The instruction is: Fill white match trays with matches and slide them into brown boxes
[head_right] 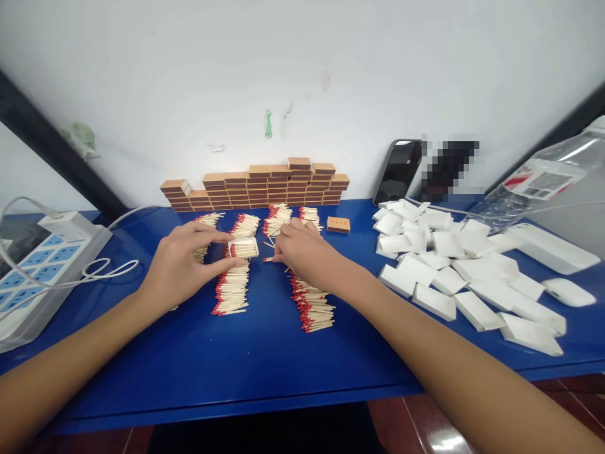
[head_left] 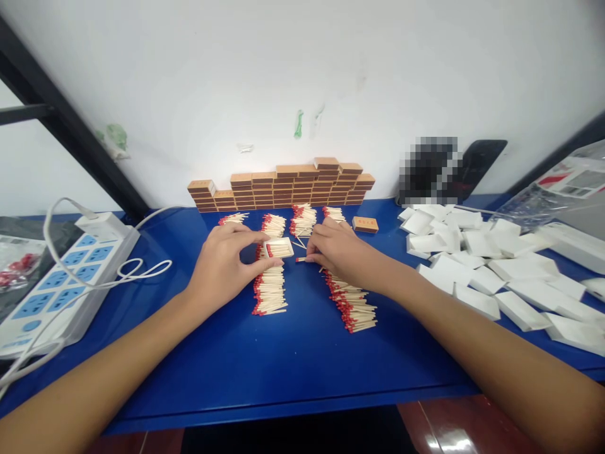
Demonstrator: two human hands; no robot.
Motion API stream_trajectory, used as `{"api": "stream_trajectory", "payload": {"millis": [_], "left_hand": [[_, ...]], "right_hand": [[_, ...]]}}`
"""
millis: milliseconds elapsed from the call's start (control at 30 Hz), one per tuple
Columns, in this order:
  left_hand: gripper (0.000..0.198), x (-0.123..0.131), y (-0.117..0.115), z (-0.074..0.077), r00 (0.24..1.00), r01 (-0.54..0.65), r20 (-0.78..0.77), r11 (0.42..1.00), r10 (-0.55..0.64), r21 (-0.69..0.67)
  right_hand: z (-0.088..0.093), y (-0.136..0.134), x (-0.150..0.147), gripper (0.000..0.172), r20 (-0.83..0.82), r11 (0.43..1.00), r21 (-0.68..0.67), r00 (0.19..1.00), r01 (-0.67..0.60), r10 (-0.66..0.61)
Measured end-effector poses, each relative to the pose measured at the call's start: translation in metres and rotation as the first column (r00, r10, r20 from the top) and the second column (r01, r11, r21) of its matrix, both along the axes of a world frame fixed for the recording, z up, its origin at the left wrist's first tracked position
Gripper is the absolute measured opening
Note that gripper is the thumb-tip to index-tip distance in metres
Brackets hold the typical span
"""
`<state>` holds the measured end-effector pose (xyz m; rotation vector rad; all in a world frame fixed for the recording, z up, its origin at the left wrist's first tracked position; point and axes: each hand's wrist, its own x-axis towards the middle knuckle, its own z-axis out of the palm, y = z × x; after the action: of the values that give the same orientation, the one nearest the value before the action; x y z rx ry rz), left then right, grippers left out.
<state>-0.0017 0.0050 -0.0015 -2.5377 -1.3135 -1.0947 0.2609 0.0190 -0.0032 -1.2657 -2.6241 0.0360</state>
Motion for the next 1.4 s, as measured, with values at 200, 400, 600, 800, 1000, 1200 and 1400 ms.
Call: {"api": "stream_trajectory", "payload": {"millis": [200,400,600,800,1000,1200,1400], "left_hand": [[0.04,0.0,0.001,0.0,1.0,-0.013,-0.015,1.0,0.013,0.0],[0.042,0.001,0.0,0.0,1.0,-0.003,-0.019,1.0,0.003,-0.012],[0.042,-0.001,0.001,-0.001,1.0,-0.008,-0.018,1.0,0.008,0.014],[0.042,0.0,0.001,-0.001,1.0,-0.006,-0.012,1.0,0.006,0.02],[0.04,0.0,0.001,-0.001,1.0,0.013,-0.016,0.999,-0.013,0.029],[0.04,-0.001,0.002,-0.001,1.0,0.004,-0.013,1.0,-0.004,0.026],[0.042,-0.001,0.001,-0.002,1.0,0.012,-0.008,1.0,-0.012,-0.01]], "right_hand": [[0.012,0.001,0.005,0.015,-0.061,0.999,0.047,0.998,0.026,-0.023],[0.013,0.002,0.007,0.013,-0.096,0.999,0.046,0.995,-0.002,0.007],[0.007,0.001,0.005,0.012,-0.116,0.998,-0.049,0.993,-0.025,0.019],[0.002,-0.003,0.0,0.011,-0.109,0.99,-0.11,0.991,-0.084,0.071],[-0.002,-0.006,-0.004,0.018,-0.007,0.996,-0.026,0.996,-0.088,0.088],[-0.001,-0.005,-0.001,0.02,0.022,0.996,0.037,0.996,-0.084,0.083],[0.011,-0.001,0.006,0.018,-0.113,0.994,0.111,0.994,0.009,0.003]]}}
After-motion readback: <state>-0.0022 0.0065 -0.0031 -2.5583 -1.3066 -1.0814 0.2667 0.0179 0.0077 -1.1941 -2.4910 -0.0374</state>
